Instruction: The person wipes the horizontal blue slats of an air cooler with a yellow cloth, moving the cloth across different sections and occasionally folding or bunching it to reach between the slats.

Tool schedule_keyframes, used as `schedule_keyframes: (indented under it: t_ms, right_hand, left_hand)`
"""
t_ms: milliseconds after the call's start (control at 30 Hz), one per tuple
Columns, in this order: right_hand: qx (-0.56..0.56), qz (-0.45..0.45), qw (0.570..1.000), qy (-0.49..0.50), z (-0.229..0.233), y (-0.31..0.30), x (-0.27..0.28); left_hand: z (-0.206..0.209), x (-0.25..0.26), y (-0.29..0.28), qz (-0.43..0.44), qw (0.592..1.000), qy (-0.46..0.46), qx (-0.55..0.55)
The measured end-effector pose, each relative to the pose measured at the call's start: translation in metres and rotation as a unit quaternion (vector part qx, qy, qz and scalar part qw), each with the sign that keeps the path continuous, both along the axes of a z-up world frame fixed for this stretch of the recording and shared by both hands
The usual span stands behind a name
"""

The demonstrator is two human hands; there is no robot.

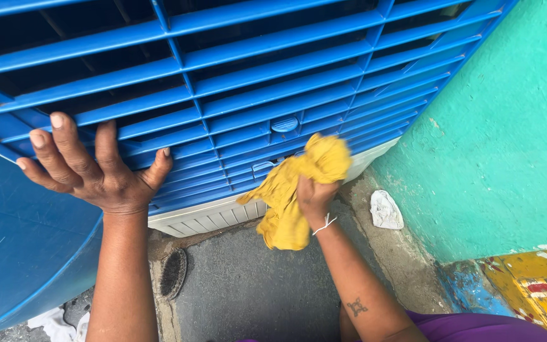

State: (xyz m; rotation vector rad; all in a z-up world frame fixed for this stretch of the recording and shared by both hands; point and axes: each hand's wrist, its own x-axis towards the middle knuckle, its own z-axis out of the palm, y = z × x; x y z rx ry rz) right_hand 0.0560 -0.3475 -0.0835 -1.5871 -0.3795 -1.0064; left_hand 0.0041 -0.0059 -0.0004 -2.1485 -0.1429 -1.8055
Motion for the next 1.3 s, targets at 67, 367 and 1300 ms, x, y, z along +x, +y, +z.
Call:
schedule_keyframes:
  t_ms: [67,367,1300]
  right_hand:
    - [-0.004,-0.045,0.999,-0.016,0.008,-0.013,0.017]
    - [0.062,-0.290,0.955,-0.004,0.022,-0.160,0.165]
    - [-0.112,0.517,0.838,0.135,0.083,0.089,-0.079]
  left_hand:
    - [-0.001,-0.001,0.000,0.012,1.000,0.007,-0.003]
    - [0.000,0.001,-0.001,0.008,1.000,0.005,-0.003]
    - [0.069,-0.093,-0.090,-0.283,0.899,0.035,-0.334]
